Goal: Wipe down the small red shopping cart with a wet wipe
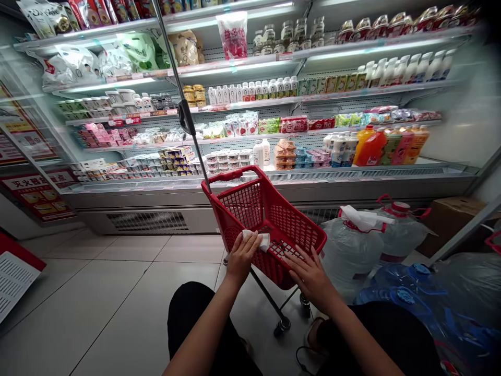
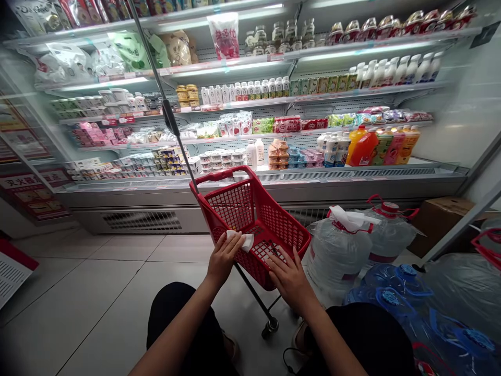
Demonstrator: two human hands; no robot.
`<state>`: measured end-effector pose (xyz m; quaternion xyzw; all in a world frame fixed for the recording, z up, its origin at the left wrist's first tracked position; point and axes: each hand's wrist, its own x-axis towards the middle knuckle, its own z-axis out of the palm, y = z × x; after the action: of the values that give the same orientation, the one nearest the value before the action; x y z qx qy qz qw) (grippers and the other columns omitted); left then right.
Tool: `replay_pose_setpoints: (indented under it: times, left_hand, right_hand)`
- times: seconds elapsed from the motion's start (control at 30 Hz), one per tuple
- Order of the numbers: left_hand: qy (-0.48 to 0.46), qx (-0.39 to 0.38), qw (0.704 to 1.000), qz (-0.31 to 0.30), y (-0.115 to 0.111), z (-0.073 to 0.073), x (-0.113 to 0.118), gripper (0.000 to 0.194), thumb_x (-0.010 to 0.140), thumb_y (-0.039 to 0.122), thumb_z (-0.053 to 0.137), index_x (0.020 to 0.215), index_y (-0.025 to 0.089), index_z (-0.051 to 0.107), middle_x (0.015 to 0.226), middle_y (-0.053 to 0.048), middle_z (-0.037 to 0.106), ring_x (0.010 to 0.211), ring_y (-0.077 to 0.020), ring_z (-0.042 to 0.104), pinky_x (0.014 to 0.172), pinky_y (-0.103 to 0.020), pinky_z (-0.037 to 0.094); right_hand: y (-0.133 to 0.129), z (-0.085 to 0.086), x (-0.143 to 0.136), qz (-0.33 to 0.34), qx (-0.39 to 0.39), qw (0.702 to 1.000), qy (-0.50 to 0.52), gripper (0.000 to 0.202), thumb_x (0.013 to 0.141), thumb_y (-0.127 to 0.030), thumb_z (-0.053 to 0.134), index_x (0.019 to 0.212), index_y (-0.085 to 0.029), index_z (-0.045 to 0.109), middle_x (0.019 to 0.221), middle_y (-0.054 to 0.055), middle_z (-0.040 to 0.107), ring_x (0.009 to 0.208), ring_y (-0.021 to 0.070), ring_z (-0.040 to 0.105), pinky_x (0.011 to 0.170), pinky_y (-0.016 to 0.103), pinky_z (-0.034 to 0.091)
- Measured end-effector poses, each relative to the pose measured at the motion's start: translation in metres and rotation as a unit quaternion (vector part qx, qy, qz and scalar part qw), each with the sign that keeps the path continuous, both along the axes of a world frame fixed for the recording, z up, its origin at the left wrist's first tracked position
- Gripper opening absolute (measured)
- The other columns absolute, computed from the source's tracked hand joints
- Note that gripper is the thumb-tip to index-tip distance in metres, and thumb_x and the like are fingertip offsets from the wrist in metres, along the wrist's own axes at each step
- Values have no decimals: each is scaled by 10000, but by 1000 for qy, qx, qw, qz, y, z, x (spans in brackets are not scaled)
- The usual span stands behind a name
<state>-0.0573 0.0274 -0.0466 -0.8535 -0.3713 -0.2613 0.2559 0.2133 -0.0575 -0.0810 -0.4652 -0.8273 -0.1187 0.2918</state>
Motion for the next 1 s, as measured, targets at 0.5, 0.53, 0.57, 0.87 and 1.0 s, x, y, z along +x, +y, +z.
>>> replay_pose_setpoints:
  times: [0.5,0.53,0.57,0.87,1.0]
  left_hand:
    - [45,3,999,0,37,21,-15,517,1008,127,449,1511,212,526,1518,-66,596,1416,-202,547,1282,-452,321]
    - [43,1,999,5,44,26,-19,503,1001,120,455,1486,207,552,1492,-73,620,1397,-212,566,1278,-466,327]
    - [43,-1,999,7,49,30,-21,482,998,116,457,1455,204,580,1460,-73,646,1376,-214,584,1279,-468,328]
    - [40,8,999,5,40,24,-5,453,1014,113,432,1431,175,600,1450,-83,650,1391,-235,569,1287,-465,323]
    - [62,22,998,-11,26,19,-10,563,1017,118,434,1575,194,445,1597,-64,509,1489,-231,461,1294,-462,309]
  right_hand:
    - [0,-3,-52,-164,29,986,1,884,1023,-626,442,1688,-154,102,1716,143,270,1537,390,303,1247,584,285]
    - [1,-3,-49,-163,29,986,-3,877,1025,-617,446,1688,-157,104,1708,138,293,1545,389,288,1250,587,279]
    - [2,-2,-46,-163,30,986,-6,868,1028,-608,449,1689,-163,106,1700,131,315,1552,387,273,1252,590,274]
    - [9,-2,-13,-182,34,983,-12,819,1030,-621,435,1682,-202,172,1701,101,320,1576,374,218,1265,592,244]
    - [12,0,-17,-189,35,981,6,864,1036,-637,393,1684,-140,110,1719,153,256,1575,361,229,1261,571,258]
